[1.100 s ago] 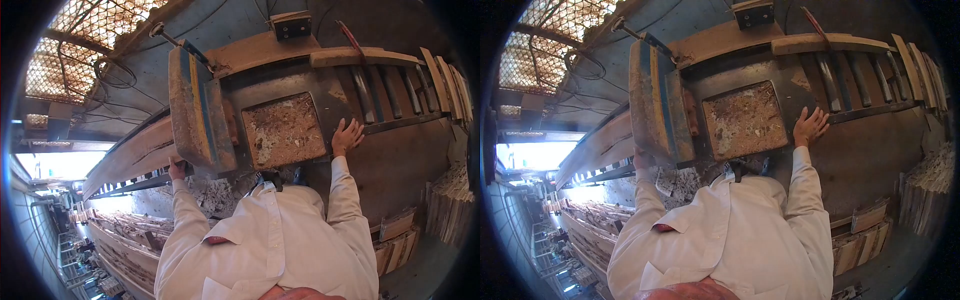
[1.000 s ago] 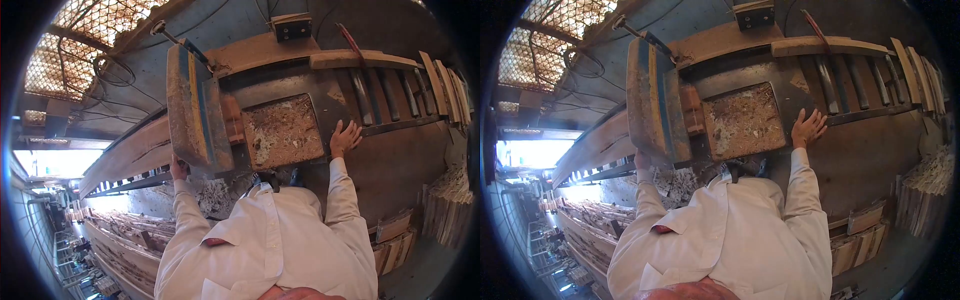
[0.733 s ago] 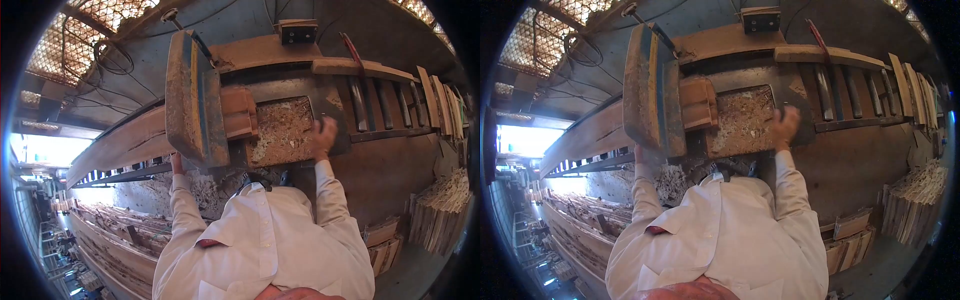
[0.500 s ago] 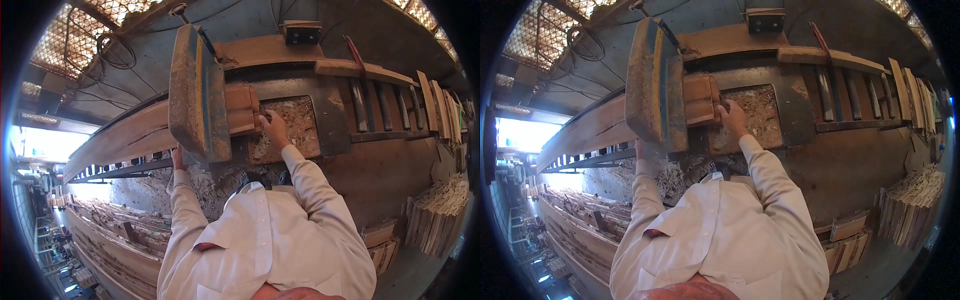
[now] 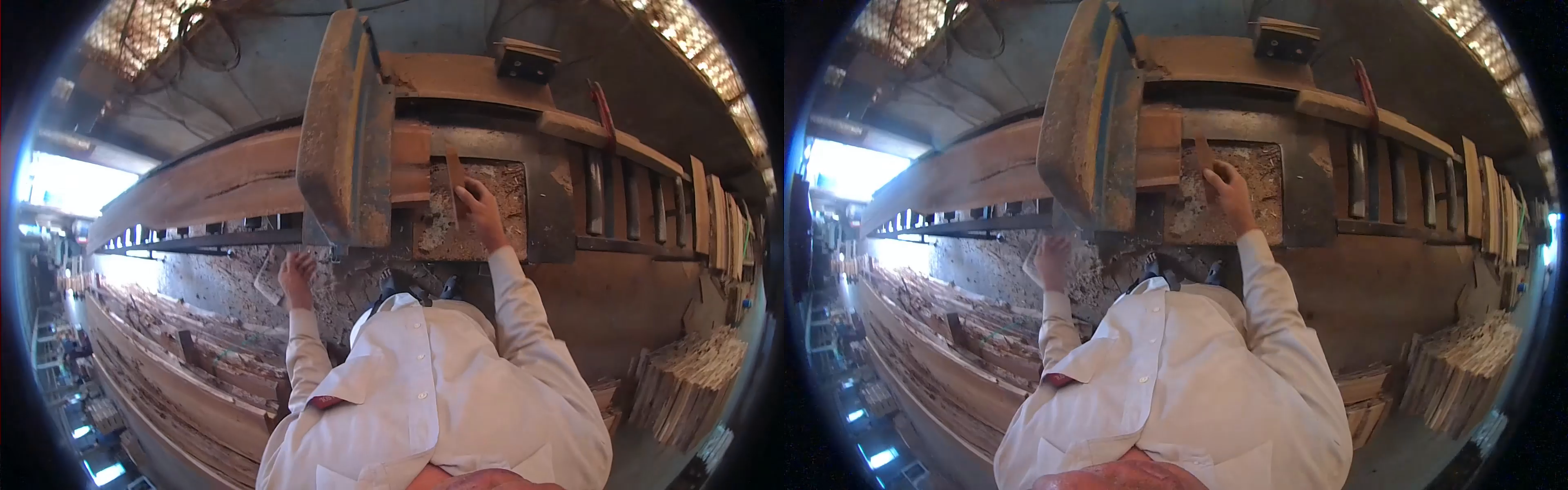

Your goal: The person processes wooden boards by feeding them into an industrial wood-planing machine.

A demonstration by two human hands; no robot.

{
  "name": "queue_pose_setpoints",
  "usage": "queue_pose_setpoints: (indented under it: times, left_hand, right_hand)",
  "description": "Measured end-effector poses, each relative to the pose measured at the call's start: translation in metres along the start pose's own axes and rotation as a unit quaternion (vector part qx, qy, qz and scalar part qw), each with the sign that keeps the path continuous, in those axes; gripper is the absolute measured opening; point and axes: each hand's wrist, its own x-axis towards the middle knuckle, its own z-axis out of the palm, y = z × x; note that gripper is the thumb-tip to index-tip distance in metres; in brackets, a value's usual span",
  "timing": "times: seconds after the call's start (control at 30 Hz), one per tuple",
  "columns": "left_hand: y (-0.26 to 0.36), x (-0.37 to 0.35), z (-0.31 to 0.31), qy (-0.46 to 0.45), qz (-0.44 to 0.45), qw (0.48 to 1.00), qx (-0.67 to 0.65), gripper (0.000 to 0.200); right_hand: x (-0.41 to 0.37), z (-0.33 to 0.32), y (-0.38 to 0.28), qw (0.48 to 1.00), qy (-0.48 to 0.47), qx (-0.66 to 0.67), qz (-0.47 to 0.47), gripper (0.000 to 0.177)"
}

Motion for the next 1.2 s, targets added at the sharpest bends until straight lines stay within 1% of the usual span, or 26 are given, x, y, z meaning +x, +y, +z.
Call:
queue_pose_setpoints:
  times: [0.07, 0.1, 0.13, 0.17, 0.2, 0.23, 0.27, 0.3, 0.33, 0.37, 0.47, 0.5, 0.6, 0.63, 0.73, 0.8, 0.83, 0.87, 0.93, 0.97, 1.07, 1.13, 1.17, 1.2]
  left_hand:
    - [-0.026, -0.037, -0.016, -0.069, -0.044, 0.997, -0.008, 0.034]
    - [-0.029, -0.06, -0.003, -0.069, -0.092, 0.993, 0.022, 0.033]
    - [-0.024, -0.083, 0.025, -0.064, -0.136, 0.988, 0.047, 0.032]
    - [-0.024, -0.1, 0.047, -0.103, -0.152, 0.981, 0.068, 0.033]
    - [-0.021, -0.113, 0.068, -0.14, -0.168, 0.972, 0.088, 0.035]
    - [-0.009, -0.125, 0.091, -0.193, -0.179, 0.956, 0.129, 0.041]
    - [-0.009, -0.128, 0.103, -0.248, -0.201, 0.93, 0.181, 0.045]
    - [-0.004, -0.136, 0.117, -0.297, -0.182, 0.921, 0.172, 0.048]
    - [-0.012, -0.137, 0.125, -0.295, -0.199, 0.925, 0.133, 0.048]
    - [-0.023, -0.143, 0.13, -0.3, -0.22, 0.924, 0.09, 0.047]
    - [-0.059, -0.136, 0.118, -0.29, -0.283, 0.914, -0.023, 0.045]
    - [-0.059, -0.139, 0.118, -0.223, -0.282, 0.924, -0.131, 0.04]
    - [-0.056, -0.135, 0.093, -0.136, -0.269, 0.938, -0.168, 0.036]
    - [-0.057, -0.132, 0.08, -0.136, -0.265, 0.935, -0.194, 0.032]
    - [-0.054, -0.127, 0.03, -0.062, -0.254, 0.946, -0.193, 0.03]
    - [-0.072, -0.115, -0.02, 0.01, -0.28, 0.94, -0.196, 0.036]
    - [-0.084, -0.106, -0.047, 0.061, -0.291, 0.939, -0.175, 0.035]
    - [-0.096, -0.093, -0.071, 0.112, -0.301, 0.935, -0.152, 0.034]
    - [-0.119, -0.055, -0.106, 0.204, -0.281, 0.929, -0.13, 0.031]
    - [-0.117, -0.034, -0.113, 0.245, -0.27, 0.924, -0.114, 0.03]
    - [-0.044, 0.023, -0.086, 0.125, -0.133, 0.966, -0.185, 0.029]
    - [-0.064, 0.104, -0.146, 0.165, -0.078, 0.983, 0.009, 0.031]
    - [-0.057, 0.119, -0.162, 0.151, 0.033, 0.978, 0.141, 0.032]
    - [-0.044, 0.128, -0.167, 0.126, 0.092, 0.982, 0.108, 0.034]
  right_hand:
    - [-0.027, -0.011, -0.006, 0.998, -0.057, -0.032, 0.001, 0.048]
    - [-0.041, -0.014, -0.006, 0.994, -0.099, -0.056, -0.004, 0.047]
    - [-0.053, -0.01, -0.012, 0.99, -0.113, -0.088, 0.003, 0.047]
    - [-0.065, -0.001, -0.015, 0.984, -0.133, -0.118, 0.006, 0.046]
    - [-0.073, 0.003, -0.011, 0.977, -0.175, -0.11, 0.044, 0.046]
    - [-0.08, 0.009, -0.007, 0.968, -0.211, -0.106, 0.083, 0.045]
    - [-0.086, 0.023, -0.006, 0.954, -0.245, -0.145, 0.094, 0.045]
    - [-0.095, 0.04, -0.01, 0.94, -0.272, -0.181, 0.101, 0.046]
    - [-0.102, 0.054, -0.012, 0.927, -0.288, -0.218, 0.103, 0.046]
    - [-0.108, 0.063, 0.002, 0.925, -0.299, -0.232, 0.024, 0.046]
    - [-0.118, 0.108, 0.005, 0.891, -0.32, -0.315, -0.069, 0.045]
    - [-0.119, 0.121, 0.01, 0.889, -0.334, -0.31, -0.05, 0.046]
    - [-0.119, 0.139, 0.014, 0.844, -0.383, -0.351, -0.132, 0.047]
    - [-0.12, 0.143, 0.014, 0.855, -0.389, -0.327, -0.105, 0.049]
    - [-0.117, 0.136, 0.016, 0.831, -0.349, -0.367, -0.228, 0.043]
    - [-0.117, 0.121, 0.019, 0.898, -0.319, -0.296, -0.065, 0.038]
    - [-0.118, 0.112, 0.019, 0.92, -0.298, -0.254, 0.018, 0.035]
    - [-0.119, 0.105, 0.017, 0.926, -0.275, -0.258, 0.012, 0.033]
    - [-0.12, 0.089, 0.01, 0.939, -0.222, -0.263, -0.002, 0.028]
    - [-0.115, 0.072, 0.027, 0.944, -0.201, -0.262, -0.017, 0.027]
    - [-0.113, 0.046, 0.015, 0.95, -0.112, -0.292, -0.019, 0.026]
    - [-0.108, 0.027, -0.001, 0.945, -0.055, -0.318, -0.05, 0.026]
    - [-0.103, 0.014, 0.0, 0.945, -0.019, -0.32, -0.065, 0.026]
    - [-0.096, -0.001, -0.001, 0.944, 0.018, -0.32, -0.081, 0.026]
